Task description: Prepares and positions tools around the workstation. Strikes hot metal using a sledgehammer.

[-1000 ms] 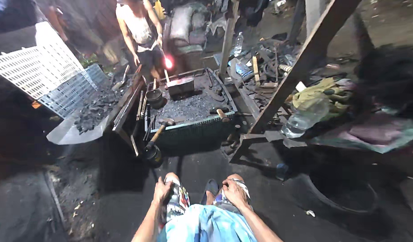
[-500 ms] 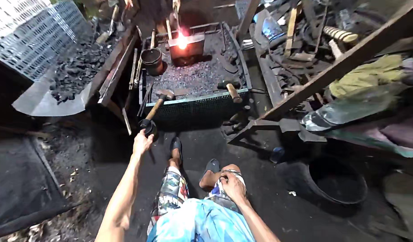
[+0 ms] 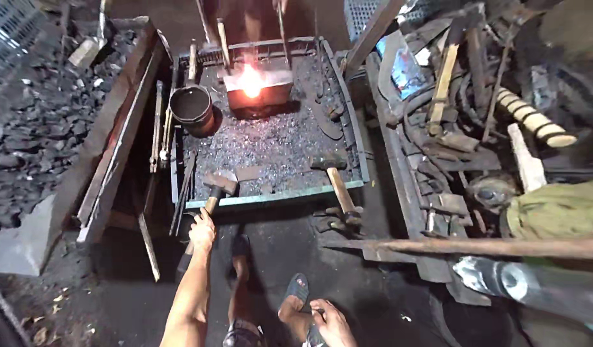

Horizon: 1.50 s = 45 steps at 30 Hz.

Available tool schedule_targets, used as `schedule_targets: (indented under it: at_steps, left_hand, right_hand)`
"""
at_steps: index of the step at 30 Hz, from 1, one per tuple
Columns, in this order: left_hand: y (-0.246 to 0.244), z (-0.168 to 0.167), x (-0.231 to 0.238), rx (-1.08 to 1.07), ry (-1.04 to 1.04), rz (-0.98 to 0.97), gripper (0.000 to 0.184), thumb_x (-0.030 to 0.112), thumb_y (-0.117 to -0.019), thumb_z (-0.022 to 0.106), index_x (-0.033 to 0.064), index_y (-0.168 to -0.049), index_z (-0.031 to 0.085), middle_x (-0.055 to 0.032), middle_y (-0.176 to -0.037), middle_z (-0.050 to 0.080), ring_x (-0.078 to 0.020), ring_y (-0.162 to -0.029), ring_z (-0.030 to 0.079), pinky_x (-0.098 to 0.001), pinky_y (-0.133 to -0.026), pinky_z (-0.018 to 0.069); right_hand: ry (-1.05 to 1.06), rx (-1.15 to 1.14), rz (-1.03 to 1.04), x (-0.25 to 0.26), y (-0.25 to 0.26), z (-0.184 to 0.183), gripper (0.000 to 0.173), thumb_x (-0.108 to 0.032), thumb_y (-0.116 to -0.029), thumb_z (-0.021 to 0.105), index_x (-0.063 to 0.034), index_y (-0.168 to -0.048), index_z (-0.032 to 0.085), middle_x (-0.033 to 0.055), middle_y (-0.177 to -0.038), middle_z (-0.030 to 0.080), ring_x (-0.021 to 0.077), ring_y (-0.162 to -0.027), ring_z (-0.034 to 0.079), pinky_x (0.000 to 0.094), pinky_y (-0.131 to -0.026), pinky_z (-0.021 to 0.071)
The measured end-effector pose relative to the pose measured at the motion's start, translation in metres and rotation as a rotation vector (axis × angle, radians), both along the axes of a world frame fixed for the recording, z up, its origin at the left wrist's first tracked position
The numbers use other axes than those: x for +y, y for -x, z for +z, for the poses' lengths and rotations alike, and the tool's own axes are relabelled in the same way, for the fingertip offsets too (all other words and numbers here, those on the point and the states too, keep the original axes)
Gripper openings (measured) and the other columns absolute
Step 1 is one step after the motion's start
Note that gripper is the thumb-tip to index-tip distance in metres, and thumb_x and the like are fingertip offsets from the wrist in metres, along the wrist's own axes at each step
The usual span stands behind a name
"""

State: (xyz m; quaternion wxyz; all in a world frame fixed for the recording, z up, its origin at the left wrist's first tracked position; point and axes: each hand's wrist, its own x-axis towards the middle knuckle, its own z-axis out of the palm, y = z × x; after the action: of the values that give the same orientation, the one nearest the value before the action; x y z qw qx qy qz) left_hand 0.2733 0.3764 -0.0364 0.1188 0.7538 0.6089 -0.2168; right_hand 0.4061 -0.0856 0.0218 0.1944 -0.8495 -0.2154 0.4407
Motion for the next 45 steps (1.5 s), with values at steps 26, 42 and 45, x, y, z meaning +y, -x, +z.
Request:
schedule_targets:
  at_steps: [26,42,45]
  left_hand:
    - [-0.005,0.083,0.099,-0.166,0.409,0.156,0.053,0.041,-0.0838,0.068,0.0135,-0.129,0.063,-0.018,-0.112,0.072,-0.0371,-0.105,0.071,-0.0639,-0.087,0.0575]
    - [-0.038,0.337,-0.107,-1.401,0.647,0.619,0.051,0.013,-0.0795,0.07,0.0046,-0.128,0.055,-0.0105,-0.072,0.06,-0.0206,-0.048,0.058,-0.0376,-0.04,0.0525]
    - [-0.07,0.392,-0.12,-1.598,0.446,0.397,0.059,0.027,-0.0803,0.081,0.0011,-0.126,0.055,-0.0124,-0.071,0.062,-0.0217,-0.048,0.059,-0.0382,-0.042,0.0539]
  right_hand:
    - [0.069,0.155,0.162,0.17,-0.041,0.082,0.032,-0.029,-0.0994,0.058,-0.0135,-0.124,0.071,0.0094,-0.121,0.073,0.0243,-0.118,0.067,0.0481,-0.106,0.0515]
    - [-0.579,0.464,0.556,0.273,-0.121,0.198,0.035,-0.041,-0.1017,0.059,-0.013,-0.119,0.071,0.0099,-0.111,0.073,0.0219,-0.099,0.071,0.0477,-0.094,0.0574]
    - [-0.821,0.589,0.609,0.268,-0.122,0.248,0.04,-0.039,-0.1009,0.062,-0.0031,-0.117,0.067,0.0154,-0.109,0.07,0.0228,-0.101,0.068,0.046,-0.093,0.0552]
